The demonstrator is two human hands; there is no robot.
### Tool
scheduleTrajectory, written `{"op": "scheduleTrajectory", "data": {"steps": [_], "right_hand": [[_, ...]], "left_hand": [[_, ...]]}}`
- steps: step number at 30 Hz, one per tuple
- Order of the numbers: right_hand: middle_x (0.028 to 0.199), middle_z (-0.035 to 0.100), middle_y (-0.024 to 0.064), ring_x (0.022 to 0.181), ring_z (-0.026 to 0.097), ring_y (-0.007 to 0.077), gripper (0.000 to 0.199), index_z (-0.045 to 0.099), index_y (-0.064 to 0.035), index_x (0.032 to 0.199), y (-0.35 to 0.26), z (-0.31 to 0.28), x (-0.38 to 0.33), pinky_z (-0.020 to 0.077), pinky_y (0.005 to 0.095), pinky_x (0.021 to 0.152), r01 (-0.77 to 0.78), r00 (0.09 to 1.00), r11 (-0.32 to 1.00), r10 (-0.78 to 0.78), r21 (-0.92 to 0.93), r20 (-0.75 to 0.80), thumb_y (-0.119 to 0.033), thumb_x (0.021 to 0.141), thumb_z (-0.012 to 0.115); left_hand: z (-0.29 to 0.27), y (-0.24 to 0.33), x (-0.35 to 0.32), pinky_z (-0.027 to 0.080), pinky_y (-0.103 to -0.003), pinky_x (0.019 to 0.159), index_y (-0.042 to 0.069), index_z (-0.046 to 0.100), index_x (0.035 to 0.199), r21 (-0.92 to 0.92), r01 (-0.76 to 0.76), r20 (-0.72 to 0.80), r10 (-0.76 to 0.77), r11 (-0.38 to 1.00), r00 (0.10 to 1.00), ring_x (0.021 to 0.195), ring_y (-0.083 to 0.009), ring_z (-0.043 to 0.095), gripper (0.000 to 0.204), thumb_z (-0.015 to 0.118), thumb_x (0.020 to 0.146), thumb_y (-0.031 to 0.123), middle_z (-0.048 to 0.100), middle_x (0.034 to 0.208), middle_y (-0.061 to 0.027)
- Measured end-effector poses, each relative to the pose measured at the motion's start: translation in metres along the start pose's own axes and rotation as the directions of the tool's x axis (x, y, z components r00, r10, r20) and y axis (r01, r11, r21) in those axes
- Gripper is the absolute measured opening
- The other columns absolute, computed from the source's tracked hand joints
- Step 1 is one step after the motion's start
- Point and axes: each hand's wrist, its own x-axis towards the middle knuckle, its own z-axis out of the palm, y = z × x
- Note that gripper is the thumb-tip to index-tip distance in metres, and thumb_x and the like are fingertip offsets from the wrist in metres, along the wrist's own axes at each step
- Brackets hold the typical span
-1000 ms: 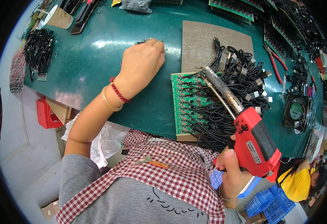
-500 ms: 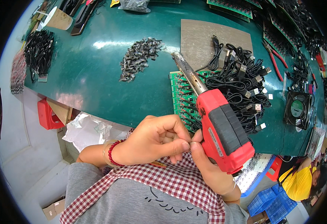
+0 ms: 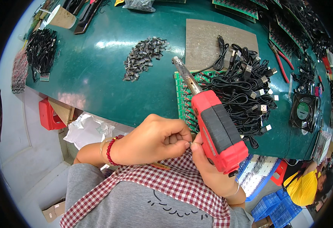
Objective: The person secures wires to an electronic circuit board by applying hot glue with a hot glue gun.
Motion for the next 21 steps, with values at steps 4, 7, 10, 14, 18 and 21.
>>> {"op": "scheduleTrajectory", "data": {"steps": [4, 7, 10, 14, 18, 21], "right_hand": [[0.081, 0.056, 0.0057, 0.071, 0.055, 0.0115, 0.035, 0.046, 0.0008, 0.112, 0.009, 0.007, -0.001, 0.0459, 0.0249, 0.065, 0.077, 0.987, 0.992, -0.063, 0.097, -0.147, 0.0, 0.08, 0.059], [0.071, 0.052, 0.007, 0.062, 0.052, 0.0138, 0.036, 0.043, 0.0042, 0.115, 0.0, 0.002, -0.009, 0.0473, 0.0275, 0.061, -0.025, 0.938, 0.964, 0.113, 0.264, -0.327, -0.01, 0.085, 0.056], [0.064, 0.05, 0.0065, 0.055, 0.049, 0.0127, 0.036, 0.043, 0.0056, 0.115, 0.019, -0.005, -0.018, 0.0457, 0.0272, 0.056, 0.038, 0.941, 0.951, 0.069, 0.307, -0.331, -0.008, 0.085, 0.055], [0.058, 0.047, 0.0053, 0.05, 0.045, 0.0114, 0.033, 0.045, 0.0072, 0.114, 0.033, -0.002, -0.025, 0.0407, 0.0264, 0.049, -0.084, 0.922, 0.967, 0.167, 0.24, -0.351, -0.004, 0.084, 0.053], [0.056, 0.048, 0.0049, 0.048, 0.044, 0.0109, 0.031, 0.046, 0.0074, 0.112, 0.033, 0.001, -0.024, 0.0382, 0.0252, 0.047, -0.122, 0.908, 0.962, 0.208, 0.245, -0.365, -0.003, 0.084, 0.053], [0.056, 0.048, 0.005, 0.046, 0.043, 0.0106, 0.029, 0.047, 0.0069, 0.11, 0.032, 0.003, -0.021, 0.0375, 0.0247, 0.045, -0.13, 0.904, 0.964, 0.212, 0.234, -0.37, -0.003, 0.083, 0.053]], "left_hand": [[-0.009, -0.017, 0.009, 0.042, -0.018, 0.048, 0.001, 0.057, 0.079, -0.144, -0.02, -0.073, 0.009, 0.989, 0.997, 0.055, -0.0047, 0.054, 0.005, 0.058, 0.08, 0.006, 0.06, 0.068, -0.0001], [-0.044, -0.036, 0.025, 0.036, -0.017, 0.043, 0.002, 0.057, 0.08, -0.35, 0.314, -0.035, -0.347, 0.883, 0.937, 0.051, -0.0029, 0.049, 0.011, 0.055, 0.083, 0.012, 0.059, 0.067, -0.0016], [-0.061, -0.057, 0.04, 0.035, -0.016, 0.042, 0.001, 0.057, 0.079, -0.282, 0.35, -0.094, -0.389, 0.893, 0.916, 0.049, -0.0024, 0.047, 0.015, 0.056, 0.084, 0.015, 0.058, 0.066, -0.0017], [-0.065, -0.06, 0.049, 0.035, -0.016, 0.042, 0.0, 0.058, 0.079, -0.295, 0.368, -0.074, -0.405, 0.882, 0.911, 0.049, -0.0026, 0.047, 0.014, 0.056, 0.084, 0.013, 0.059, 0.066, -0.0029], [-0.068, -0.06, 0.052, 0.035, -0.016, 0.042, 0.0, 0.058, 0.08, -0.293, 0.381, -0.055, -0.413, 0.877, 0.909, 0.049, -0.0027, 0.047, 0.012, 0.056, 0.083, 0.011, 0.059, 0.066, -0.0031], [-0.069, -0.062, 0.052, 0.035, -0.016, 0.042, 0.0, 0.058, 0.081, -0.313, 0.386, -0.026, -0.414, 0.868, 0.91, 0.048, -0.0027, 0.046, 0.01, 0.057, 0.083, 0.01, 0.058, 0.065, -0.0026]]}}
